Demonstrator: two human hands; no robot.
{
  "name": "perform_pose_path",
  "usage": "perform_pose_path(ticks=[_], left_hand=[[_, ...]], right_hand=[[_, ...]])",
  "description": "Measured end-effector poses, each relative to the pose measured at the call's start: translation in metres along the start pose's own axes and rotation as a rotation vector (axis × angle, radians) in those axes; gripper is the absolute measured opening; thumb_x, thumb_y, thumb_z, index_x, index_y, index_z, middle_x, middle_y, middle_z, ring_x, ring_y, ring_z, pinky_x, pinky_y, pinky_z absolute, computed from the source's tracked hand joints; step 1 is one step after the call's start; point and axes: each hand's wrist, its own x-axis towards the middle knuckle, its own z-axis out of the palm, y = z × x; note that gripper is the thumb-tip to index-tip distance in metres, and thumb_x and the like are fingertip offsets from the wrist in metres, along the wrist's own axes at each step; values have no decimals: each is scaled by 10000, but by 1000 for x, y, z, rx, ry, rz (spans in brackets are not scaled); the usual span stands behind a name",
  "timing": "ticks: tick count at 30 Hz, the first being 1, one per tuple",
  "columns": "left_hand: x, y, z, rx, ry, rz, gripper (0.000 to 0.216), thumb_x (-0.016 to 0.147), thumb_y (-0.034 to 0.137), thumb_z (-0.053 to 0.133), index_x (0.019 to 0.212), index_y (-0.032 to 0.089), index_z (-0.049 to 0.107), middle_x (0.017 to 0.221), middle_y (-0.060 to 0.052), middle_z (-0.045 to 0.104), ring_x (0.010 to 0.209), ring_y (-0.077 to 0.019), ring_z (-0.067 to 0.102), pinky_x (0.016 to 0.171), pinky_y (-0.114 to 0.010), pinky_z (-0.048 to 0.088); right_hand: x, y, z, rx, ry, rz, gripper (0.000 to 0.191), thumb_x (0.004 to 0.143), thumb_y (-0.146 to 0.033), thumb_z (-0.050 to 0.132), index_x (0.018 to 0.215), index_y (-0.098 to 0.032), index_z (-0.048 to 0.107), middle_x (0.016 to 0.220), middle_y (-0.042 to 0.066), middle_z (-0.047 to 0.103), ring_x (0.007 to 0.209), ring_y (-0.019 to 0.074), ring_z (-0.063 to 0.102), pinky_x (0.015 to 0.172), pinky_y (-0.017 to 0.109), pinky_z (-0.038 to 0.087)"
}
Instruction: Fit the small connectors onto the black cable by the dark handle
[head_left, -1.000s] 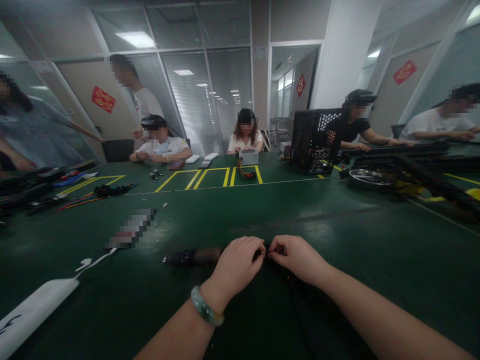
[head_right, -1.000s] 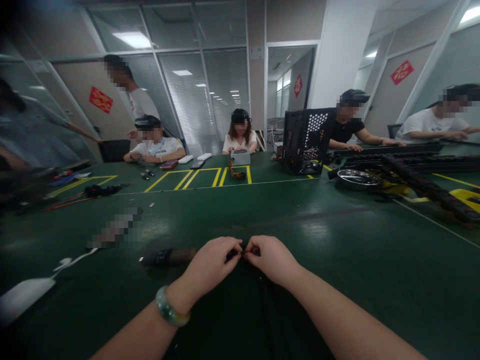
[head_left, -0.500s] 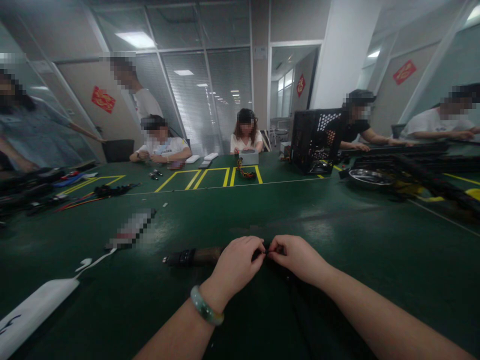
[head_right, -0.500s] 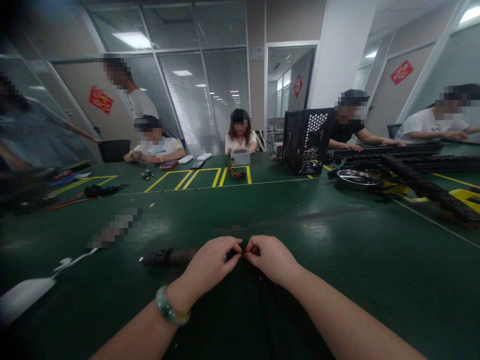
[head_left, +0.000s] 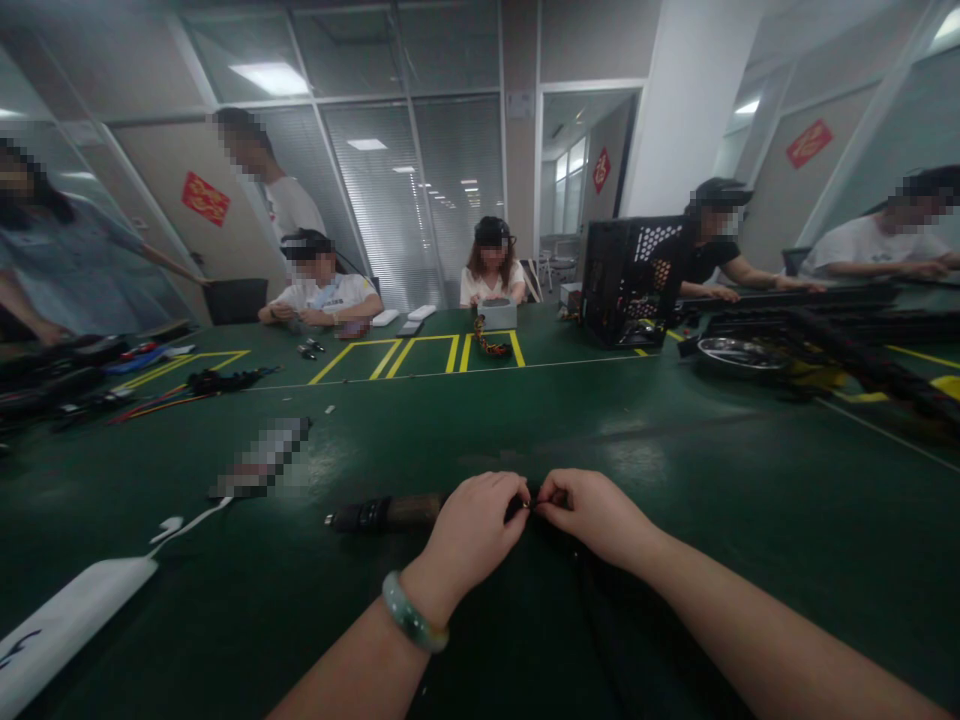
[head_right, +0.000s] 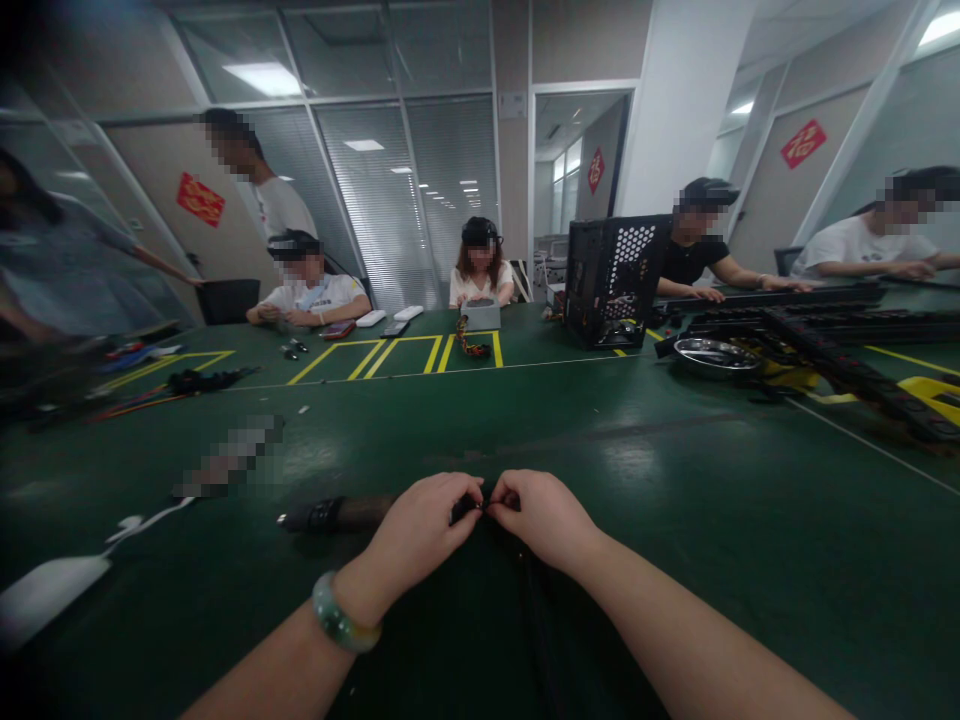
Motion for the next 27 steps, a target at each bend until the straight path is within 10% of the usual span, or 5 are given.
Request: perform_pose_path(ticks=[27], left_hand=[[0, 0, 0, 23, 5, 35, 99, 856, 191, 552, 945, 227, 572, 1057, -11, 628, 1004, -202, 581, 921, -372, 434]], right_hand=[[1, 1, 2, 1, -3, 0, 79, 816, -270, 618, 829, -228, 683, 776, -17, 685, 685, 139, 608, 580, 218, 385]])
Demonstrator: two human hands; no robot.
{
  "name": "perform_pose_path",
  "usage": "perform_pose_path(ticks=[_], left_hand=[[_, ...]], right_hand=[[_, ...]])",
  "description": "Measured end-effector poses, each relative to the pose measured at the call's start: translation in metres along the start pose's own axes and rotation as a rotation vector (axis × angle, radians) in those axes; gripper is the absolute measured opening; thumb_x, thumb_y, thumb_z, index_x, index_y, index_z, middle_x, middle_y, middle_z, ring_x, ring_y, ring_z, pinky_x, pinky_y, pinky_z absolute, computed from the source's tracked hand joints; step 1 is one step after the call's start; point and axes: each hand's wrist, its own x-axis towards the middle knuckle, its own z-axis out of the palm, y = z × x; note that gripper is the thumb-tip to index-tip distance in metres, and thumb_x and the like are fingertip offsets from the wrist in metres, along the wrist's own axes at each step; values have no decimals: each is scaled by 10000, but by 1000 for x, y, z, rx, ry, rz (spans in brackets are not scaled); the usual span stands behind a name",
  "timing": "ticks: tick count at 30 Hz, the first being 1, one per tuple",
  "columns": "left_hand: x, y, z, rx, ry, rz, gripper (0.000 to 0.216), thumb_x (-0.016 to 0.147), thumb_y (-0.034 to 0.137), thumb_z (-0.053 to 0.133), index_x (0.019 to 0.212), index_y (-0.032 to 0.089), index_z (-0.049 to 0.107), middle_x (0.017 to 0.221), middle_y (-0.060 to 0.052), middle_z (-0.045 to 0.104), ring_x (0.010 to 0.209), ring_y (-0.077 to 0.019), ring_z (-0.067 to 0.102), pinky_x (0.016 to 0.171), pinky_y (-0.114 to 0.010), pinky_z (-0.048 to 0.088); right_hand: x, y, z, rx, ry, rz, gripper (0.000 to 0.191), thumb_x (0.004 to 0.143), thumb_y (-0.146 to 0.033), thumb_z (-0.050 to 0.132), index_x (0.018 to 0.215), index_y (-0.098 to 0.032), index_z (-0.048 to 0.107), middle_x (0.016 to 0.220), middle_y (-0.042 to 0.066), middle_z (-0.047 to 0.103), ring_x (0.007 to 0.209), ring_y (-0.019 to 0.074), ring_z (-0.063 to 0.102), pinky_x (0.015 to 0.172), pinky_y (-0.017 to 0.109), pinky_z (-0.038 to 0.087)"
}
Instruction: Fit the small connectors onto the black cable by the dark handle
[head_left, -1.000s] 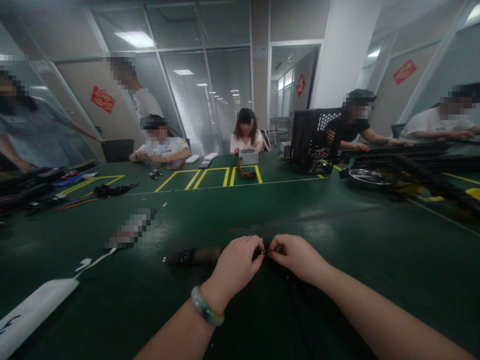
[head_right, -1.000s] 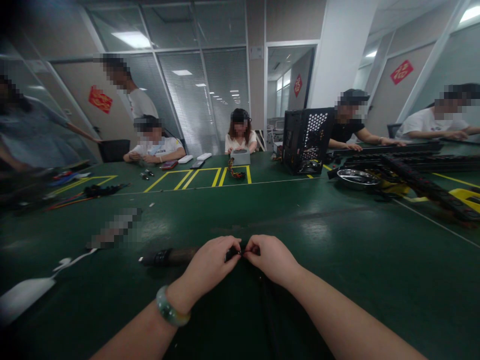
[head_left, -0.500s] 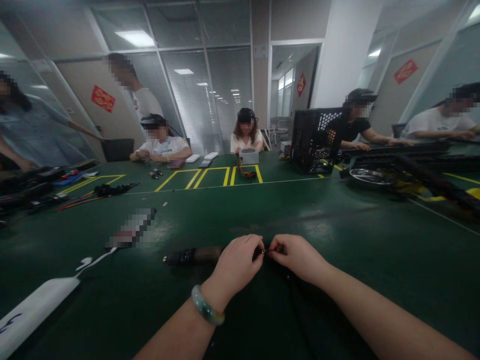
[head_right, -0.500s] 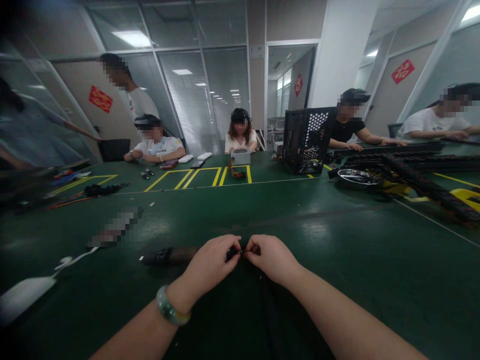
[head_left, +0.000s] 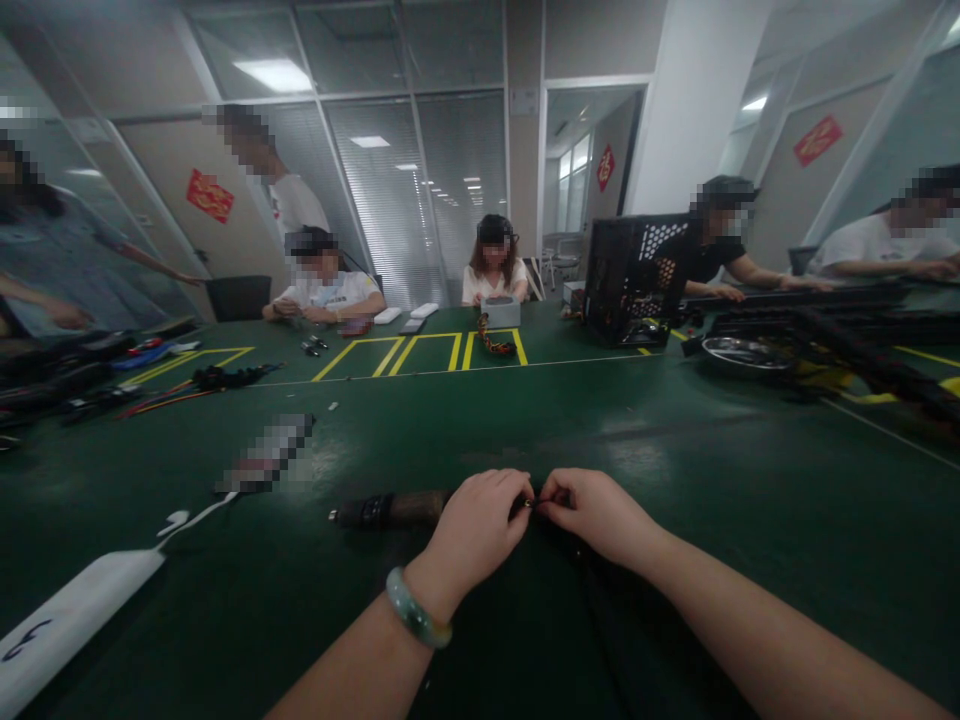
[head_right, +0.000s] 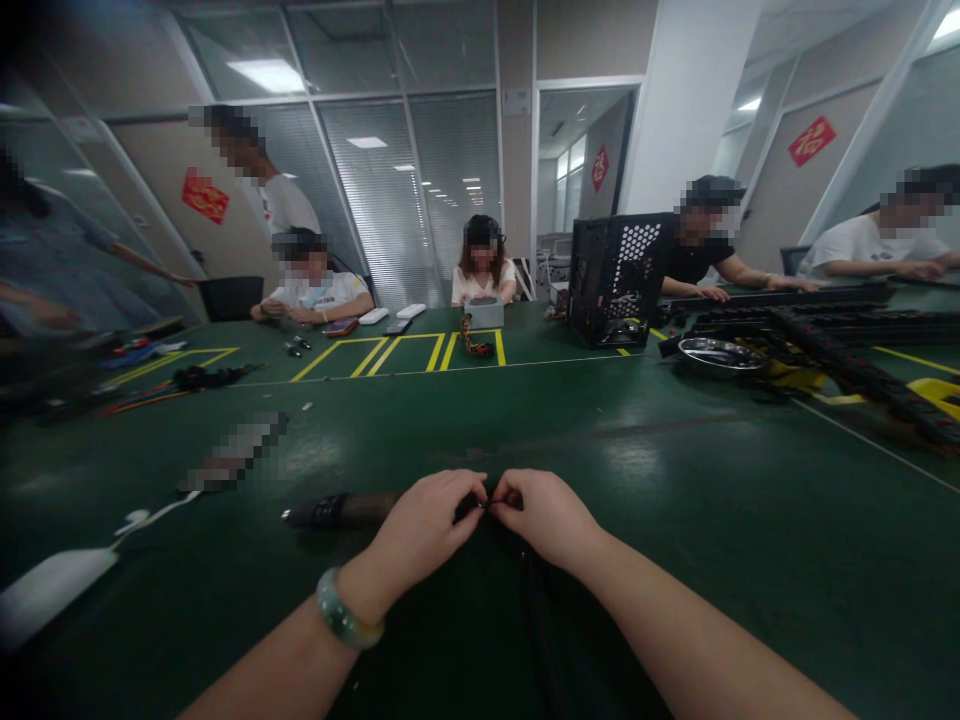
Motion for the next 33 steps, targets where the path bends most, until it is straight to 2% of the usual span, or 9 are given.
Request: perform_pose_path(ticks=[6, 11, 19, 26, 33], left_hand=[[0, 0, 1, 0, 13, -22, 167, 833, 184, 588, 985, 247, 562, 1067, 2, 625, 993, -202, 582, 903, -370, 440], [1, -1, 2, 5, -4, -3, 112, 833, 155, 573, 910, 236, 565, 1060, 6, 629, 1001, -194, 576, 899, -350, 433], [0, -1, 1, -2, 0, -12, 86, 857, 217, 580, 941, 232, 574, 1050, -7, 630, 984, -207, 580, 897, -379, 438], [1, -1, 2, 15, -12, -28, 95, 845, 176, 575, 927, 224, 569, 1050, -6, 627, 978, -196, 585, 892, -359, 445], [0, 0, 1, 5, 2, -31, 70, 856, 215, 568, 923, 230, 583, 1031, -8, 636, 958, -202, 591, 879, -373, 456]], right_hand=[[-1, -1, -1, -7, -5, 1, 76, 812, -273, 617, 824, -228, 677, 768, -21, 680, 683, 138, 608, 578, 217, 387], [-1, 0, 0, 8, -7, -5, 72, 811, -257, 612, 826, -221, 674, 771, -16, 679, 686, 138, 608, 582, 216, 391], [-1, 1, 1, 32, -14, 13, 83, 821, -274, 603, 831, -225, 669, 766, -18, 682, 676, 137, 610, 577, 219, 394], [0, 3, 0, 18, -7, 21, 87, 823, -271, 602, 842, -213, 664, 773, -8, 681, 672, 137, 611, 572, 217, 393], [-2, -2, -1, 21, -7, 12, 82, 824, -259, 602, 839, -213, 668, 775, -8, 684, 679, 138, 610, 577, 215, 395]])
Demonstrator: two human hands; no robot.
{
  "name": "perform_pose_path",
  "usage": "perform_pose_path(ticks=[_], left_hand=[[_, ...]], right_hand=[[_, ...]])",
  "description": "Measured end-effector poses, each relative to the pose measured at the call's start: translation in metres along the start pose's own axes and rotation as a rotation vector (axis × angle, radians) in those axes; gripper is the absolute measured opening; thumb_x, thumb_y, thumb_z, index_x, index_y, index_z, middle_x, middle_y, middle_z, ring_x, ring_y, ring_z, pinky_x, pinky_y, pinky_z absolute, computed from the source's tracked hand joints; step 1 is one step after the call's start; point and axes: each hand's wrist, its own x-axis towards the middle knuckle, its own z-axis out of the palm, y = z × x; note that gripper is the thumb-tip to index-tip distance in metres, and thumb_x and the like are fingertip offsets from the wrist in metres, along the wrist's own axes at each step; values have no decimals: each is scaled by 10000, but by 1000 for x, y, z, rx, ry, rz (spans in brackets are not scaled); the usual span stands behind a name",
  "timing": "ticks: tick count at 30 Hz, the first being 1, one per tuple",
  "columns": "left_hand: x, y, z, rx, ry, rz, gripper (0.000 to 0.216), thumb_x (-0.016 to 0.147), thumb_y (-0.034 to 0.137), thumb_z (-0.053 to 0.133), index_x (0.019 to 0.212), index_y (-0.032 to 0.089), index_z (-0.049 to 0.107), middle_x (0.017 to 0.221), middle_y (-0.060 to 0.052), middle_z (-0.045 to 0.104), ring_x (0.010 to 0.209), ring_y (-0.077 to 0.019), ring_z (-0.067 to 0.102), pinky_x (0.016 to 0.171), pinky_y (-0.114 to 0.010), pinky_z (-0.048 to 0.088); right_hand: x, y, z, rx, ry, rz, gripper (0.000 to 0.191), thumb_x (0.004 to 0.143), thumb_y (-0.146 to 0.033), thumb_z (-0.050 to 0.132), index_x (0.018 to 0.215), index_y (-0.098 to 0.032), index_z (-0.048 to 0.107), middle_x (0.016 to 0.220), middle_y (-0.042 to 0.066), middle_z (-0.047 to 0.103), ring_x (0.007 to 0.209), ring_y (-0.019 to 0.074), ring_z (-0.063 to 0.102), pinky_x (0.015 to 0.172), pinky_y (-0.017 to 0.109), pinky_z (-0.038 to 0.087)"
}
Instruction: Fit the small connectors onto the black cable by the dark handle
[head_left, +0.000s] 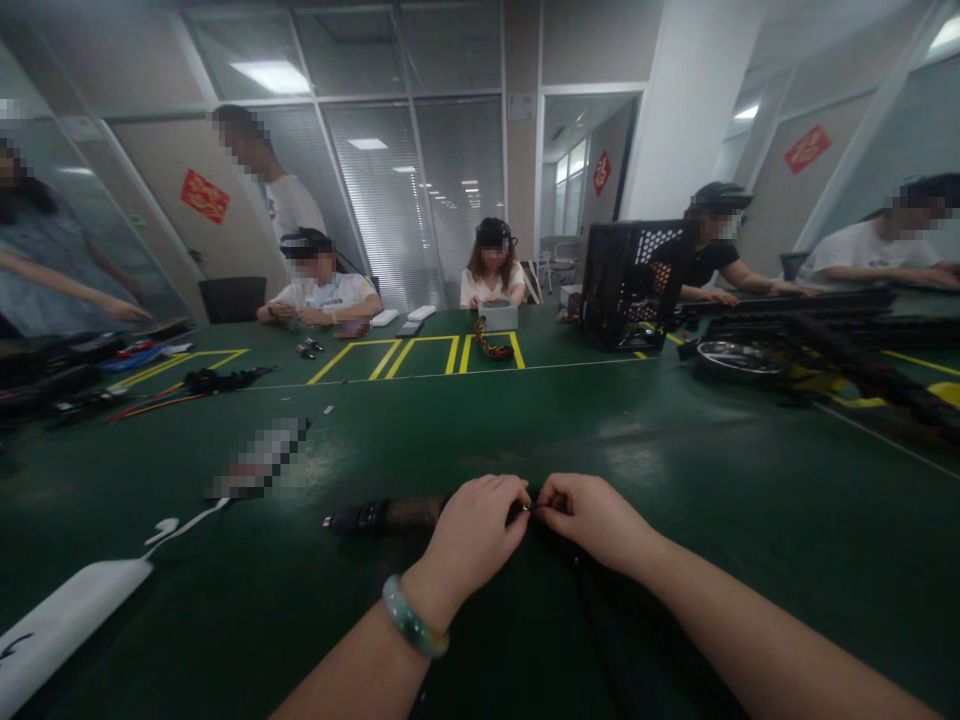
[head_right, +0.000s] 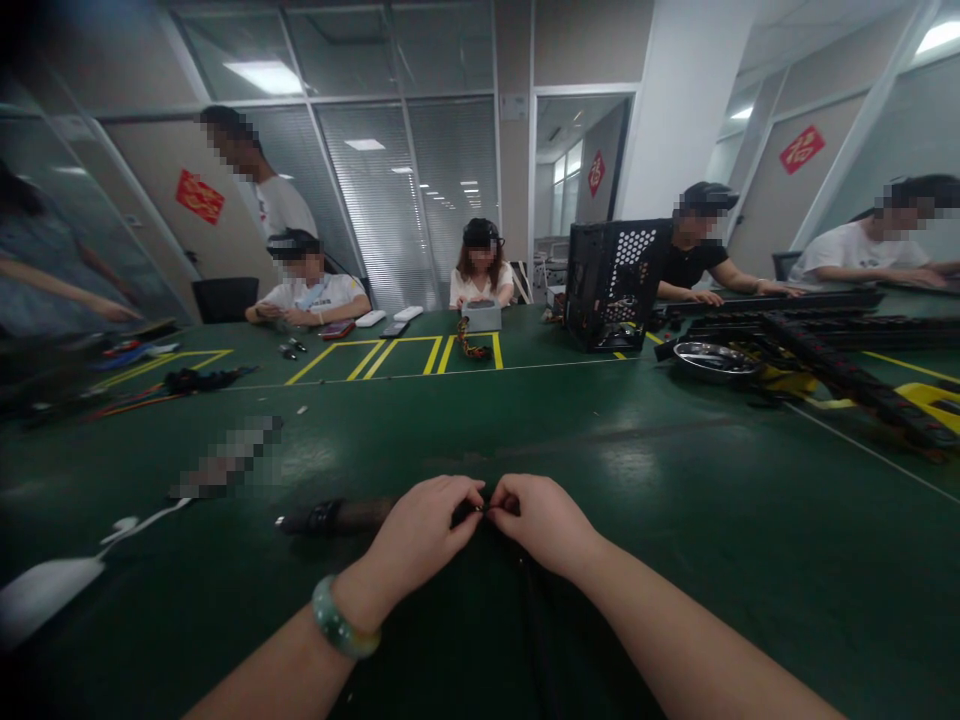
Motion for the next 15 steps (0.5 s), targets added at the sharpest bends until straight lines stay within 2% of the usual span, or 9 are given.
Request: perform_pose_path(ticks=[6, 15], left_hand=[[1, 1, 1, 18, 5, -2, 137, 826, 172, 583, 945, 238, 565, 1068, -3, 630, 992, -206, 585, 892, -371, 448], [0, 1, 0, -15, 42, 17, 101, 811, 168, 592, 896, 218, 569, 1112, -16, 623, 1041, -209, 570, 932, -391, 435]], right_hand=[[0, 0, 1, 5, -6, -4, 86, 828, -260, 597, 843, -214, 668, 776, -12, 683, 676, 136, 607, 578, 214, 396], [0, -1, 1, -3, 0, -26, 73, 819, -243, 603, 826, -207, 666, 758, -12, 678, 670, 133, 606, 581, 216, 390]])
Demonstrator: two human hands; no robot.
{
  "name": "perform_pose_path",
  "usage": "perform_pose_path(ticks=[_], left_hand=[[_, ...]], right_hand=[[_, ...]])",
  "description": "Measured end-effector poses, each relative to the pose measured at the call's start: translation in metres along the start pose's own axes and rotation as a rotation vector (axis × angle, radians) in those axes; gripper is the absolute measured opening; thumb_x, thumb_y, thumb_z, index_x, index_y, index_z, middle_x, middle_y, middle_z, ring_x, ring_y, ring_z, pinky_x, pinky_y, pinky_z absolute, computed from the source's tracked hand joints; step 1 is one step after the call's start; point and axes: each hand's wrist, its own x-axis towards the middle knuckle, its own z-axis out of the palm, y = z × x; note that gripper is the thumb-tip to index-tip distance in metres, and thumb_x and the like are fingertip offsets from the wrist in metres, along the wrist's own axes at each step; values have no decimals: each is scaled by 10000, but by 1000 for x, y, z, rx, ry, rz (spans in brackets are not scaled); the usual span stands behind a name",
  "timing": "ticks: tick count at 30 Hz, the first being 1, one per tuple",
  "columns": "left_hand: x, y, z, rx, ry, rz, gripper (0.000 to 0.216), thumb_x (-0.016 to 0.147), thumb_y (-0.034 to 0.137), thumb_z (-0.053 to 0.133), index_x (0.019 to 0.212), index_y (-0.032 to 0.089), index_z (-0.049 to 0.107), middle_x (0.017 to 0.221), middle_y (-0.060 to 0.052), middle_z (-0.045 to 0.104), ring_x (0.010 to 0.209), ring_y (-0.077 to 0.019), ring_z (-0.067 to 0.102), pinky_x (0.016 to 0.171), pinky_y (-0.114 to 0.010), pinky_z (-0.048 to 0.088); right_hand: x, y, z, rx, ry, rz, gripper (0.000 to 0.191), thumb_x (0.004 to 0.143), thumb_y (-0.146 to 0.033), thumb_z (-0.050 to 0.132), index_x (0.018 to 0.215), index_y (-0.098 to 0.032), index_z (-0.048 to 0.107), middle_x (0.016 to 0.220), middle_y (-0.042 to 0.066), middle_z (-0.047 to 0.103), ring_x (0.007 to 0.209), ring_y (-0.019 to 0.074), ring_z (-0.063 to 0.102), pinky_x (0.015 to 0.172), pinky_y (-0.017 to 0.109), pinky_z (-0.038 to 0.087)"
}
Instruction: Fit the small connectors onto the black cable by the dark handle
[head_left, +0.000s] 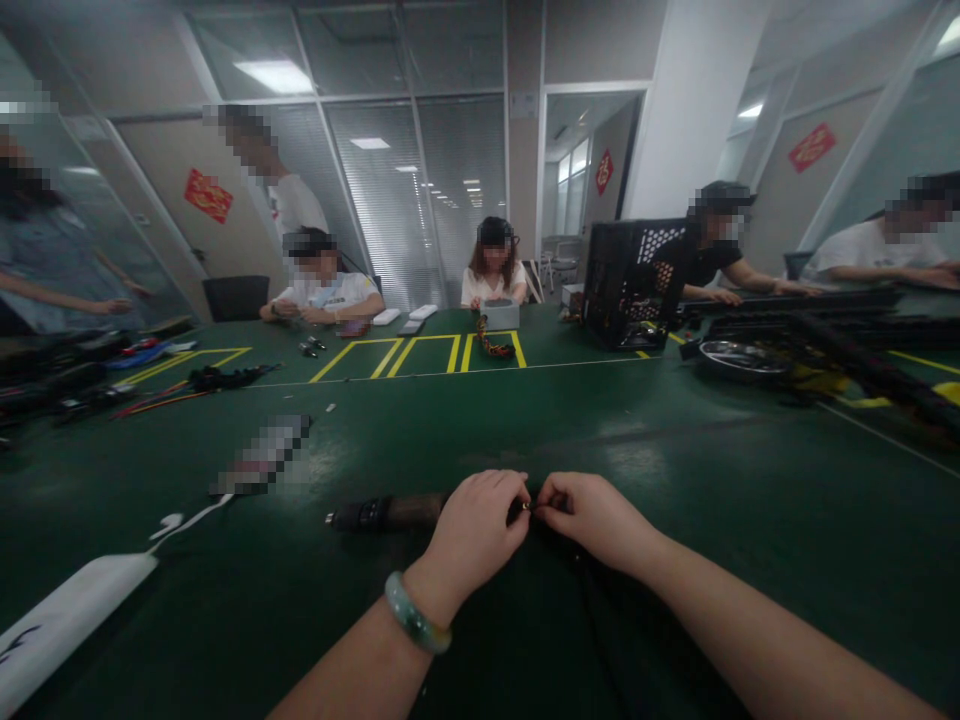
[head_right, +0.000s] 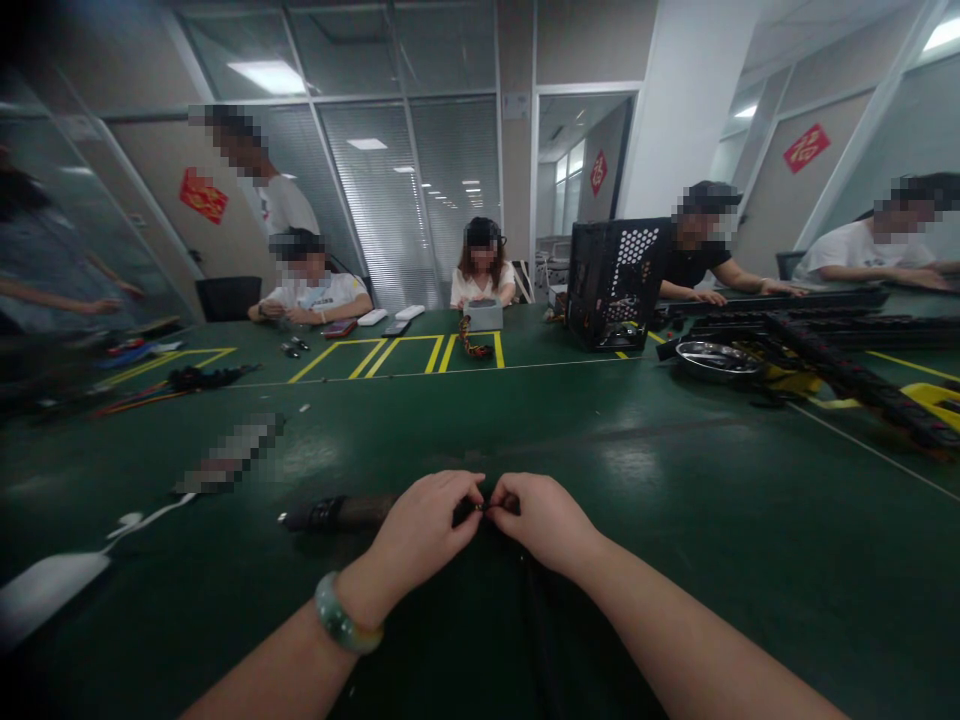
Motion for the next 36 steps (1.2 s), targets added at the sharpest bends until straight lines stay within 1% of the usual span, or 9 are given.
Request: perform_pose_path(ticks=[3, 6, 8, 16, 19, 22, 28, 32, 36], left_hand=[[0, 1, 0, 6, -9, 10, 100, 823, 176, 575, 915, 214, 579, 1119, -29, 624, 1059, -218, 567, 966, -416, 418], [0, 2, 0, 12, 3, 15, 184, 808, 159, 584, 978, 229, 568, 1125, -23, 624, 1061, -216, 567, 1019, -440, 375], [0, 2, 1, 19, 15, 21, 210, 794, 133, 586, 976, 234, 555, 1147, -14, 617, 1086, -208, 556, 1060, -447, 332], [0, -1, 3, 13, 17, 43, 120, 817, 138, 563, 902, 222, 555, 1123, -20, 630, 1140, -202, 538, 1105, -465, 273], [0, -1, 2, -1, 20, 48, 148, 815, 133, 559, 930, 226, 555, 1131, -21, 629, 1148, -200, 535, 1111, -473, 259], [0, 0, 1, 7, 17, 57, 196, 804, 118, 561, 960, 236, 548, 1154, -11, 621, 1152, -191, 531, 1112, -466, 256], [0, 1, 0, 26, 5, 60, 133, 820, 126, 545, 910, 224, 550, 1136, -22, 628, 1161, -198, 527, 1108, -470, 264], [0, -1, 3, 15, 23, 17, 162, 824, 154, 573, 963, 230, 541, 1144, -9, 620, 1111, -188, 554, 1091, -444, 303], [1, -3, 5, 27, 15, -11, 122, 830, 183, 587, 935, 232, 551, 1053, 5, 641, 1028, -191, 587, 1077, -451, 313]], right_hand=[[0, 0, 0, -10, -4, 8, 78, 822, -238, 598, 825, -205, 669, 774, -4, 684, 681, 138, 610, 587, 218, 396], [1, 0, 0, -20, -2, 13, 79, 822, -248, 600, 822, -206, 667, 779, -5, 683, 686, 140, 609, 590, 219, 401], [1, -1, 0, -20, -4, 6, 78, 822, -250, 601, 823, -208, 667, 781, -7, 681, 689, 139, 608, 590, 217, 401], [0, -1, -1, -33, -1, 8, 78, 819, -251, 603, 827, -214, 671, 767, -12, 680, 672, 135, 600, 585, 216, 393], [1, 1, 0, -26, -7, 6, 84, 823, -258, 598, 833, -214, 669, 774, -13, 681, 674, 135, 603, 582, 213, 392], [1, 2, 1, -31, -6, 4, 86, 825, -257, 595, 826, -211, 667, 764, -12, 677, 668, 135, 600, 580, 214, 392], [1, 0, -1, -29, -9, 2, 88, 824, -259, 598, 831, -212, 673, 771, -8, 681, 682, 140, 610, 595, 218, 404], [1, 0, -1, -19, 4, 12, 81, 822, -254, 601, 832, -212, 669, 777, -6, 686, 695, 143, 615, 602, 219, 410], [1, 2, 1, -20, 14, 12, 82, 823, -258, 605, 837, -212, 672, 786, -4, 685, 698, 144, 609, 596, 218, 405]])
